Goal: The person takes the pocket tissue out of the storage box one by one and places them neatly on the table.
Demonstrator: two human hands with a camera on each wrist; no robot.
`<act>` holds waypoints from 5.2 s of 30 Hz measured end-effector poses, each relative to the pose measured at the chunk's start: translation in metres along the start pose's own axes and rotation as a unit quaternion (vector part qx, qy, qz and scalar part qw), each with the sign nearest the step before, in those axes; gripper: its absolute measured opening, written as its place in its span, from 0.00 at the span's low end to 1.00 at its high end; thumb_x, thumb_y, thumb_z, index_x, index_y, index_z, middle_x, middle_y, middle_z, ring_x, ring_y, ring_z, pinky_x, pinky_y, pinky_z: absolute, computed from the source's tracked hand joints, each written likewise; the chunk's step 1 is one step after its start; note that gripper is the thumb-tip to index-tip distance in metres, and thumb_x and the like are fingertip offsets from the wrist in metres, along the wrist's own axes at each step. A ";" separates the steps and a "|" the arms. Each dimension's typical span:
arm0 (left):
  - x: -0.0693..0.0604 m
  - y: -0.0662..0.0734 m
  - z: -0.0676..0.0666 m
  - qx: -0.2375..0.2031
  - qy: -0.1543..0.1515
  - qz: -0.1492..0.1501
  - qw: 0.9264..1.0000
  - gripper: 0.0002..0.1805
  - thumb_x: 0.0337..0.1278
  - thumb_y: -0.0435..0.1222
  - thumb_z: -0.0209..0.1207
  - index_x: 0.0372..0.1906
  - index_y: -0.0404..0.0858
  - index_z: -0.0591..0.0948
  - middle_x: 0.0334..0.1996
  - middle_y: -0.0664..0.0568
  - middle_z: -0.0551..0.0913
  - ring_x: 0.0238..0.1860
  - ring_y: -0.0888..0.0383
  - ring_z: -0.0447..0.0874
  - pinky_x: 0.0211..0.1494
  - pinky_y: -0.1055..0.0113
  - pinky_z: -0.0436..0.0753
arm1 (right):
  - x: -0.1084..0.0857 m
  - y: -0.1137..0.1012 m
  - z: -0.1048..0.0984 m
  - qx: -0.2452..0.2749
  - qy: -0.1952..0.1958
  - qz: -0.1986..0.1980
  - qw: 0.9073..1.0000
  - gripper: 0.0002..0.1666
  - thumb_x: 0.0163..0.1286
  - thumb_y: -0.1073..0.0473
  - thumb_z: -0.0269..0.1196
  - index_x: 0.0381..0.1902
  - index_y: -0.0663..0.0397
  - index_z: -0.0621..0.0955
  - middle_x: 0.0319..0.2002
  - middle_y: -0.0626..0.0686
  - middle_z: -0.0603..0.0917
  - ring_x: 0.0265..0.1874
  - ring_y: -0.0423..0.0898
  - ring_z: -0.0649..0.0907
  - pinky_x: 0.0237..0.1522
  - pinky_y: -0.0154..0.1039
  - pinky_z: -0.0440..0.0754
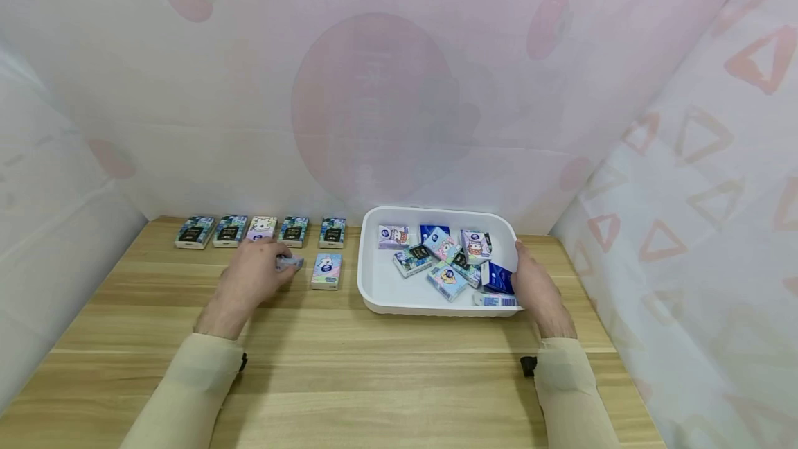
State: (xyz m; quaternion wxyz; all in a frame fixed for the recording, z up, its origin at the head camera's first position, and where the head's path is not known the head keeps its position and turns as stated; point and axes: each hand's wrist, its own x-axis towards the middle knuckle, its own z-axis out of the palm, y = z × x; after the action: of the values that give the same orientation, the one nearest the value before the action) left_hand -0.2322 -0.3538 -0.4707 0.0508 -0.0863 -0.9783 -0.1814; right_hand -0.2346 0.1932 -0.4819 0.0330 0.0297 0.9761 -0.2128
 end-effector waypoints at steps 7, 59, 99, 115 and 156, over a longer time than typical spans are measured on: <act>-0.001 0.003 0.002 0.004 -0.024 -0.022 0.999 0.19 0.74 0.40 0.79 0.59 0.33 0.92 0.59 0.28 0.91 0.58 0.29 0.92 0.62 0.30 0.94 | 0.001 0.000 0.000 0.007 -0.005 0.006 1.000 0.47 0.84 0.71 0.50 0.95 0.71 0.49 0.80 0.85 0.73 0.68 0.77 0.88 0.69 0.76 0.88; 0.018 0.101 -0.002 -0.033 -0.024 0.062 0.997 0.23 0.87 0.42 0.68 0.70 0.28 0.87 0.69 0.30 0.90 0.70 0.29 0.91 0.75 0.35 0.92 | -0.001 -0.001 0.000 0.010 0.000 0.005 1.000 0.46 0.85 0.70 0.49 0.95 0.70 0.51 0.81 0.84 0.73 0.71 0.77 0.86 0.72 0.76 0.87; 0.051 0.183 0.078 -0.047 -0.040 0.119 0.991 0.18 0.83 0.40 0.72 0.67 0.35 0.90 0.60 0.40 0.94 0.62 0.40 0.94 0.69 0.49 0.96 | -0.002 0.000 0.000 0.007 0.003 0.003 1.000 0.46 0.85 0.70 0.49 0.95 0.70 0.50 0.82 0.83 0.74 0.69 0.75 0.88 0.70 0.74 0.89; 0.060 0.182 0.089 -0.027 -0.092 0.114 0.989 0.23 0.82 0.42 0.74 0.74 0.42 0.88 0.75 0.42 0.88 0.74 0.39 0.87 0.80 0.41 0.90 | -0.001 -0.002 -0.002 -0.003 0.003 0.005 1.000 0.47 0.85 0.70 0.51 0.95 0.70 0.50 0.82 0.82 0.74 0.71 0.76 0.87 0.71 0.74 0.88; 0.051 0.183 0.046 -0.012 -0.055 0.116 0.992 0.14 0.72 0.43 0.80 0.56 0.46 0.92 0.65 0.48 0.90 0.66 0.42 0.86 0.73 0.47 0.93 | -0.001 -0.001 -0.001 0.008 -0.012 0.013 1.000 0.47 0.86 0.71 0.48 0.96 0.70 0.47 0.84 0.83 0.70 0.75 0.79 0.84 0.75 0.75 0.86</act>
State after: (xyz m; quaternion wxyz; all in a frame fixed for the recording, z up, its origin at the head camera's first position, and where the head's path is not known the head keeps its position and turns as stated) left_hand -0.2509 -0.1615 -0.4434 0.0163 -0.2097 -0.9607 -0.1809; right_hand -0.2342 0.1925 -0.4800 0.0474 0.0403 0.9735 -0.2201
